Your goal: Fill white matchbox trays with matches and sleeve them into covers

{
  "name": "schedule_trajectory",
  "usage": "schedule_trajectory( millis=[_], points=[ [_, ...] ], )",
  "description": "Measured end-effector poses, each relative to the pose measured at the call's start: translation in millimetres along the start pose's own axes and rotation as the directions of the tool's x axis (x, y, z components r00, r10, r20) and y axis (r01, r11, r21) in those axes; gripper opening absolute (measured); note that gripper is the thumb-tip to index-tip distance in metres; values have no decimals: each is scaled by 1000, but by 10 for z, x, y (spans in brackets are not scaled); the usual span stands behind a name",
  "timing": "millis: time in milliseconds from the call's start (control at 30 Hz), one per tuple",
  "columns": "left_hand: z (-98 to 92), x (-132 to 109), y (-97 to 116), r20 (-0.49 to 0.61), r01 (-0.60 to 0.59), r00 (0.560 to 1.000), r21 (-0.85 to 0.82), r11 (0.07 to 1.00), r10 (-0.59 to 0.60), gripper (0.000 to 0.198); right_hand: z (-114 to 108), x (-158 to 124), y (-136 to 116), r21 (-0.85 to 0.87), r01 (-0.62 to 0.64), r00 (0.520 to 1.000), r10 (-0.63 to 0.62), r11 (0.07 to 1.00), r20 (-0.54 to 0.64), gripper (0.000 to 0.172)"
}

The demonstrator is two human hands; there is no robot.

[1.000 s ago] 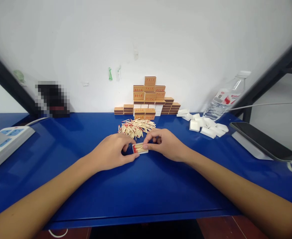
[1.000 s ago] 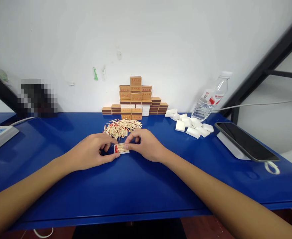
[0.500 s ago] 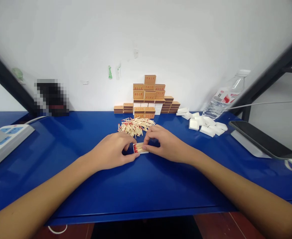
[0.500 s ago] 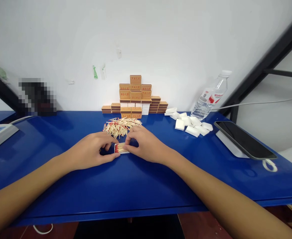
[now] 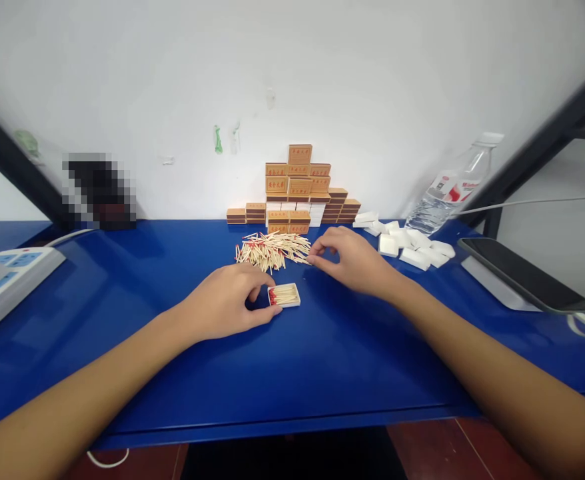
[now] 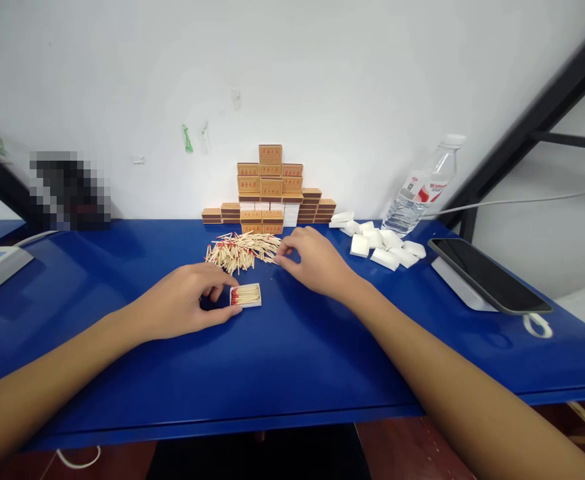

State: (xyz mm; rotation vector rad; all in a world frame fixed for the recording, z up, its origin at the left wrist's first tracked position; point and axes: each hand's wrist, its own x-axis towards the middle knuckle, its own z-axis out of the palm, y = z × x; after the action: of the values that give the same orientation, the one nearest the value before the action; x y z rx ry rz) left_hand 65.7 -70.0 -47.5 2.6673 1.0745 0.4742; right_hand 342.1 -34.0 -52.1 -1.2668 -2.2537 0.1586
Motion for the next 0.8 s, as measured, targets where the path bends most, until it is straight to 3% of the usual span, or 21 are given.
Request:
schedule_trajectory(
  millis=[167, 300, 533, 800],
  points=[
    [-2, 2, 10, 5, -1, 1000, 8, 1000, 1, 27, 108, 25, 80, -63, -87, 993, 92, 994, 74, 16],
    [-2, -2, -15, 2, -10, 1000, 31, 999, 10, 27, 171, 61, 86, -10, -81, 988, 81, 997, 134, 16],
    [-5, 8, -31, -6, -11, 1000, 48, 999, 11, 30, 85, 45, 78, -32, -72, 972, 77, 997, 224, 18],
    [-7, -6, -75, -16, 7, 1000, 59, 998, -6, 29, -5, -18, -10, 65, -4, 981, -9, 998, 195, 17]
  ],
)
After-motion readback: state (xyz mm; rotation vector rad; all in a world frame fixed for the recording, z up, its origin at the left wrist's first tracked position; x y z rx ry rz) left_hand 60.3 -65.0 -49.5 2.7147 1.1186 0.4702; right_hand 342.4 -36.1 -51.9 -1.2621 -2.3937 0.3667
